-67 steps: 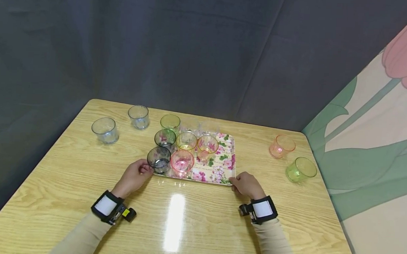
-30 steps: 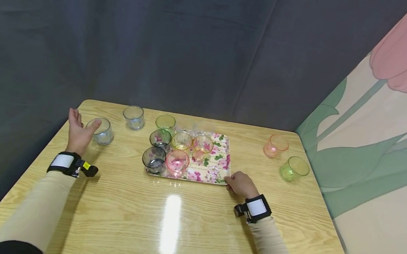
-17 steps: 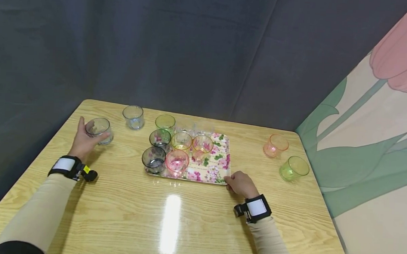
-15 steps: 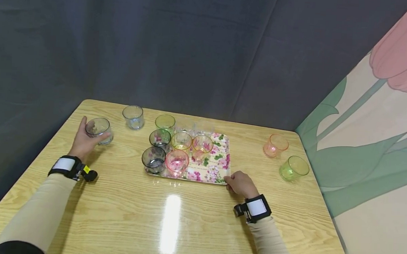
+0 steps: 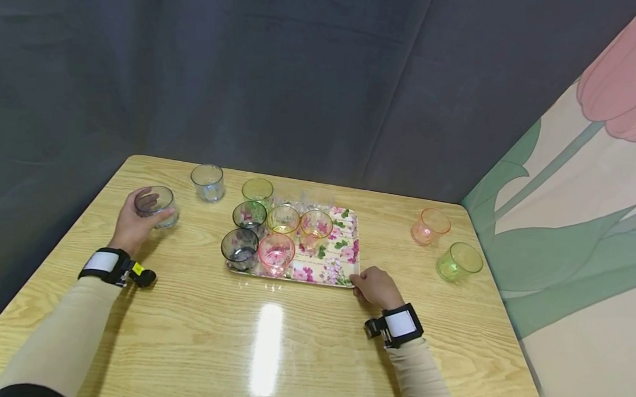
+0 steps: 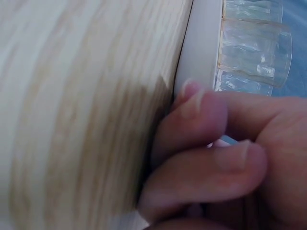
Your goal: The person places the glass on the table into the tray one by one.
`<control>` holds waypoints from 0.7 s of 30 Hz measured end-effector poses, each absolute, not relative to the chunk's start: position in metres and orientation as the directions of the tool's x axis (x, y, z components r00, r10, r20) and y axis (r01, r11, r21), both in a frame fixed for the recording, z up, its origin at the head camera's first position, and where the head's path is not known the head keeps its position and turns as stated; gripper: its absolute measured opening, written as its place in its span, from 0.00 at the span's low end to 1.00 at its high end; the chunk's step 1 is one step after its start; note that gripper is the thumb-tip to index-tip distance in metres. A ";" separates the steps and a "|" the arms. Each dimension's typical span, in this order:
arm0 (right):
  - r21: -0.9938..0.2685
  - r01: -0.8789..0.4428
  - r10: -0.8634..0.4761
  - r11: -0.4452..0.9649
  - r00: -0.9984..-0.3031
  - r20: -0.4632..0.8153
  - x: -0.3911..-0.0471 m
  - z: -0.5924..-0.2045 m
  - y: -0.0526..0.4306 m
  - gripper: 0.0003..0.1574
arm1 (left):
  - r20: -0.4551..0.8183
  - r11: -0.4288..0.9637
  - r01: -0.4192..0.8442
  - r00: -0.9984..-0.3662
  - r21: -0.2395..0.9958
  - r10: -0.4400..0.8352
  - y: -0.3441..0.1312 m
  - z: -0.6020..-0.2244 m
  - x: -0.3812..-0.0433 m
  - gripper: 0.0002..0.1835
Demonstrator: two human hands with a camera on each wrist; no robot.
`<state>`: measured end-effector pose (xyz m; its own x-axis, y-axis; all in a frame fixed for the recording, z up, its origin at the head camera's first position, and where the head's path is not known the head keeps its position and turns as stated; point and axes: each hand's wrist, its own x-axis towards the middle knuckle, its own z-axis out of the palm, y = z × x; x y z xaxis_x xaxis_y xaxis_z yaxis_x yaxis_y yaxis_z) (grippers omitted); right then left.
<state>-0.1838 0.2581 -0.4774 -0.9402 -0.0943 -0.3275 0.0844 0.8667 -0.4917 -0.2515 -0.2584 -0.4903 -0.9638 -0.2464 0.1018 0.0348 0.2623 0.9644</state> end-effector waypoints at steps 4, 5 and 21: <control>-0.501 0.087 -0.100 0.861 -0.937 -0.335 -0.184 -0.477 0.258 0.28 | 0.119 0.245 0.061 -0.966 0.968 -0.229 -0.255 -0.482 -0.246 0.51; -0.504 0.088 -0.101 0.859 -0.936 -0.337 -0.184 -0.477 0.258 0.28 | 0.125 0.241 0.070 -0.968 0.968 -0.219 -0.254 -0.478 -0.243 0.51; -0.536 0.118 -0.110 0.836 -0.920 -0.376 -0.185 -0.472 0.263 0.34 | 0.242 0.164 0.239 -0.970 0.957 0.001 -0.187 -0.393 -0.193 0.40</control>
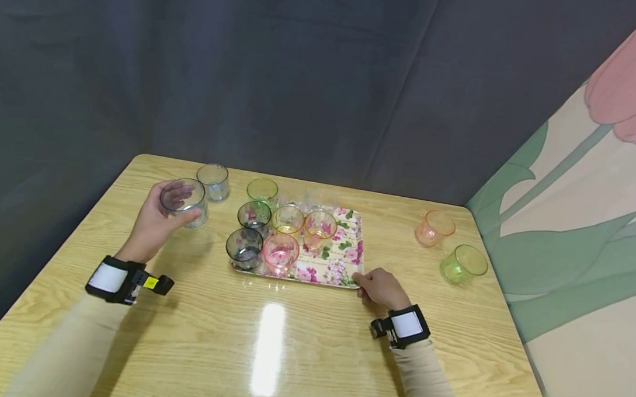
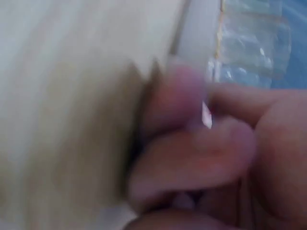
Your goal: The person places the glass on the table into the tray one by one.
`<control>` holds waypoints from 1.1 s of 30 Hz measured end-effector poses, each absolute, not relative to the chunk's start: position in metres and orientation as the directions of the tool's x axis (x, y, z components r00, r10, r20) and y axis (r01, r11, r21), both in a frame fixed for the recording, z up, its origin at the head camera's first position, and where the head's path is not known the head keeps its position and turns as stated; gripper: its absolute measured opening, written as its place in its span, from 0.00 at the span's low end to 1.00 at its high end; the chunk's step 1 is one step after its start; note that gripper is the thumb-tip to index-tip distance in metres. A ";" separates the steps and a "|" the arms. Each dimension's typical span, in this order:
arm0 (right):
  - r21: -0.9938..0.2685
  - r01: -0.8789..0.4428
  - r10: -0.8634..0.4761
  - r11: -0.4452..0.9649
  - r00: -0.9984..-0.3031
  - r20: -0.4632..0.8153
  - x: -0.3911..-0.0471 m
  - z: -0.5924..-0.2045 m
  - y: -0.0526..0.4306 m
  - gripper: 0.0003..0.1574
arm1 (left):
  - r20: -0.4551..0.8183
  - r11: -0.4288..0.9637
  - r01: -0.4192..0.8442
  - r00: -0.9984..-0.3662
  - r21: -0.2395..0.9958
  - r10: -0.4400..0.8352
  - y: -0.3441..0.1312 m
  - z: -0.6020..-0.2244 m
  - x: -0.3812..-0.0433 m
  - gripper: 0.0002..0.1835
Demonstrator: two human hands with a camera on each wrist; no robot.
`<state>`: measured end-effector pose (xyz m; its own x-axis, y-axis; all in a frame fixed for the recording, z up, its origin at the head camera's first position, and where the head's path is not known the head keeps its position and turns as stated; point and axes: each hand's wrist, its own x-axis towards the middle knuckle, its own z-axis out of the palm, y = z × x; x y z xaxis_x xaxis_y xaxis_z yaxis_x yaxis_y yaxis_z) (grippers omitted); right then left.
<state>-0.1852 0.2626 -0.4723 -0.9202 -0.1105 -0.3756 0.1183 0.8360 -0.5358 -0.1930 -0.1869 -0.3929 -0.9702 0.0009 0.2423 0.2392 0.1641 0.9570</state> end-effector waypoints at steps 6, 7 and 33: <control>-0.542 0.092 0.028 0.835 -0.992 -0.126 -0.188 -0.456 0.262 0.41 | 0.287 0.114 0.304 -0.947 0.946 0.145 -0.166 -0.393 -0.180 0.37; -0.567 0.071 0.066 0.821 -0.997 -0.028 -0.189 -0.453 0.259 0.40 | 0.294 0.115 0.315 -0.940 0.942 0.172 -0.162 -0.394 -0.178 0.37; -0.855 -0.386 -0.333 -0.347 -0.801 0.497 -0.126 -0.397 0.124 0.43 | 0.292 0.097 0.396 -0.801 0.913 0.522 -0.042 -0.381 -0.130 0.44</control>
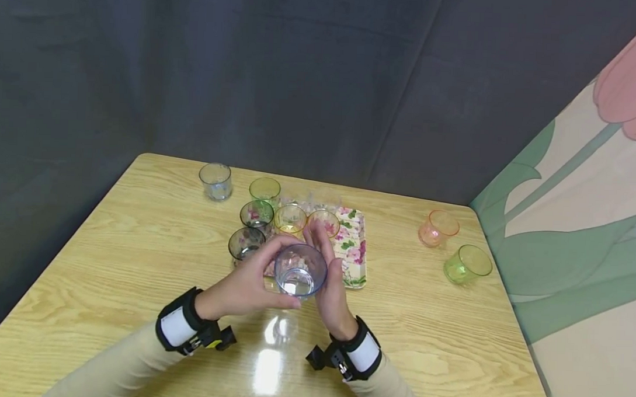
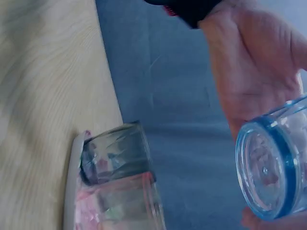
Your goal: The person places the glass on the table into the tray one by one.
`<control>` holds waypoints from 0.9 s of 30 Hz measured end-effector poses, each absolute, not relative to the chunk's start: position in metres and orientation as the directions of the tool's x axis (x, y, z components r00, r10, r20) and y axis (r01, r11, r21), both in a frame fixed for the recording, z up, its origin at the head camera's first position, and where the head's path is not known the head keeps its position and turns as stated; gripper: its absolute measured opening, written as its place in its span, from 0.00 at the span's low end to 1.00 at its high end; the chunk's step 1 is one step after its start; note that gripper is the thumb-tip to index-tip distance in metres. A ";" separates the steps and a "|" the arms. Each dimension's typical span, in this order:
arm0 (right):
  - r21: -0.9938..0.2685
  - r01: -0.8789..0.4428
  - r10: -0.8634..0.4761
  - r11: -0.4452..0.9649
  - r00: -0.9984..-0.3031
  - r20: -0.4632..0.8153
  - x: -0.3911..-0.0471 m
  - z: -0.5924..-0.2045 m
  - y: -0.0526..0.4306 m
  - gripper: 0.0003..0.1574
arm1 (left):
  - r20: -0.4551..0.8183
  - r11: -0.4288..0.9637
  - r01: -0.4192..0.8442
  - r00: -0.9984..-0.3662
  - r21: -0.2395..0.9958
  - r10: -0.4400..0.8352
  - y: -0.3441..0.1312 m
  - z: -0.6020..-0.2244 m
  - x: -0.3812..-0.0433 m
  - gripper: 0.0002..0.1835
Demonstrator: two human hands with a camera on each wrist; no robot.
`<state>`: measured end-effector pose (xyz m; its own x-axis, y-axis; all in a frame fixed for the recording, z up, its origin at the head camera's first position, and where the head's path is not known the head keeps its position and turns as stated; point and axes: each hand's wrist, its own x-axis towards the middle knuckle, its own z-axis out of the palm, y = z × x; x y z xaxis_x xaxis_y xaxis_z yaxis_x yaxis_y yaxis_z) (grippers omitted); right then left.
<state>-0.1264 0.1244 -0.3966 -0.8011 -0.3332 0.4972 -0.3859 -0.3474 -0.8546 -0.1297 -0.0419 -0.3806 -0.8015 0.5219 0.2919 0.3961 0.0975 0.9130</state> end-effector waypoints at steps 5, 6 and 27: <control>-0.838 -0.390 -0.383 -0.381 -0.758 0.527 -0.127 -0.403 0.130 0.45 | 0.273 0.232 0.414 -0.842 0.880 0.466 -0.044 -0.376 -0.128 0.49; -0.840 -0.383 -0.394 -0.385 -0.755 0.525 -0.128 -0.405 0.132 0.47 | 0.280 0.243 0.421 -0.845 0.874 0.456 -0.045 -0.376 -0.129 0.50; -0.831 -0.453 -0.445 -0.324 -0.702 0.556 -0.135 -0.417 0.155 0.44 | 0.324 0.257 0.417 -0.885 0.872 0.335 -0.070 -0.394 -0.150 0.47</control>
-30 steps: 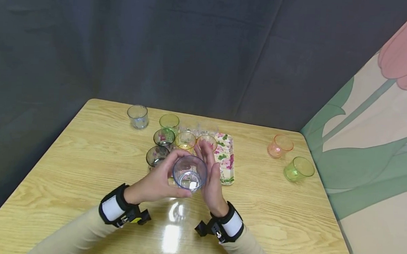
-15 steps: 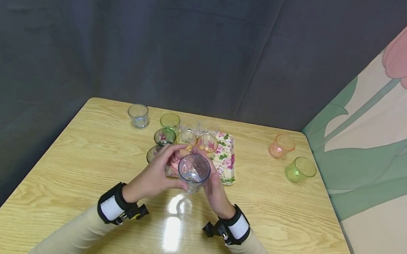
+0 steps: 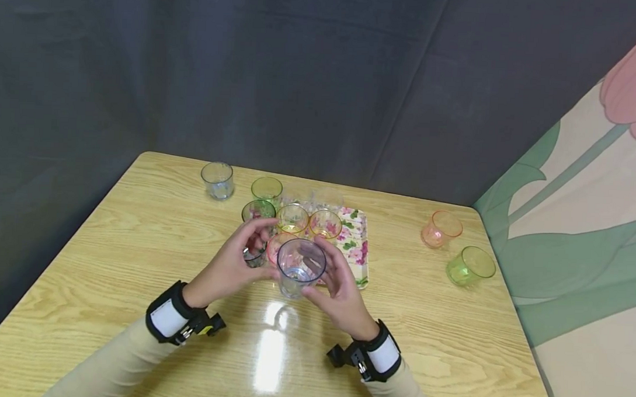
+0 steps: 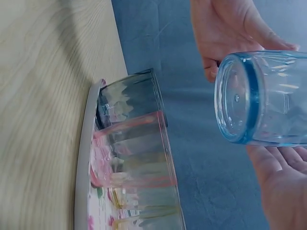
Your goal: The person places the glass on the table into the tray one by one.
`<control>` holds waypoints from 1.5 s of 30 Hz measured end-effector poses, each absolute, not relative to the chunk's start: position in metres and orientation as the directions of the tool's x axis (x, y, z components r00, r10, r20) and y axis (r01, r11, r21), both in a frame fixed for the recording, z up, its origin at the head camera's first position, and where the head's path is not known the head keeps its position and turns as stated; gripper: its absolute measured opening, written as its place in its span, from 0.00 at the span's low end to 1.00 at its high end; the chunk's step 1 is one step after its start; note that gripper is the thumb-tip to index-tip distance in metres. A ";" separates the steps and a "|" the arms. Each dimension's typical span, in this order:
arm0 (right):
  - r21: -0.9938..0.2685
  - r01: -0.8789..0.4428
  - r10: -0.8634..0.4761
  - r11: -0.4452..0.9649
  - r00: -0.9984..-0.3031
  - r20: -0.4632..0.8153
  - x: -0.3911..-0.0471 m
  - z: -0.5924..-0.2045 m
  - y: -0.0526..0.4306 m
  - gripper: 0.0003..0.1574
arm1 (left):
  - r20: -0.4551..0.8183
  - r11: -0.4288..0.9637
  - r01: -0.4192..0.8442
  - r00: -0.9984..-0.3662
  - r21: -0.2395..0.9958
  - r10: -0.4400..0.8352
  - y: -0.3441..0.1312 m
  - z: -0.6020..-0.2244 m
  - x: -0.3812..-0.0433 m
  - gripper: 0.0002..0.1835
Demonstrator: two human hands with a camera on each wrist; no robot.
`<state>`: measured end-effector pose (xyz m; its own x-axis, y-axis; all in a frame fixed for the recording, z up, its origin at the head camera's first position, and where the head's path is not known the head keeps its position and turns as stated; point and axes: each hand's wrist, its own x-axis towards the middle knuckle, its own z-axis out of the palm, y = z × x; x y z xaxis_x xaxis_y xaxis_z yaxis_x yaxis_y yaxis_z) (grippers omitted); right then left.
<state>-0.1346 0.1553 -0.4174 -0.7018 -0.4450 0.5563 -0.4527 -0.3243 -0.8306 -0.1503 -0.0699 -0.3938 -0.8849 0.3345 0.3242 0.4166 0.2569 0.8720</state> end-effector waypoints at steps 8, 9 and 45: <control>-0.855 -0.475 -0.382 -0.208 -0.766 0.518 -0.139 -0.423 0.165 0.49 | 0.388 0.227 0.428 -0.900 0.875 0.199 -0.089 -0.408 -0.160 0.21; -0.860 -0.474 -0.373 -0.188 -0.776 0.509 -0.140 -0.423 0.168 0.49 | 0.400 0.240 0.425 -0.905 0.873 0.148 -0.093 -0.410 -0.161 0.18; -0.948 -0.188 -0.130 0.257 -0.979 0.158 -0.161 -0.469 0.194 0.47 | -0.013 0.480 -0.052 -0.996 0.876 -0.084 -0.123 -0.492 -0.183 0.12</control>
<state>-0.1607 0.1941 -0.4692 -0.9788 -0.1302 0.1584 -0.1876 0.2570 -0.9480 -0.1829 -0.1231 -0.4925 -0.9964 -0.0840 -0.0134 -0.0523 0.4799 0.8758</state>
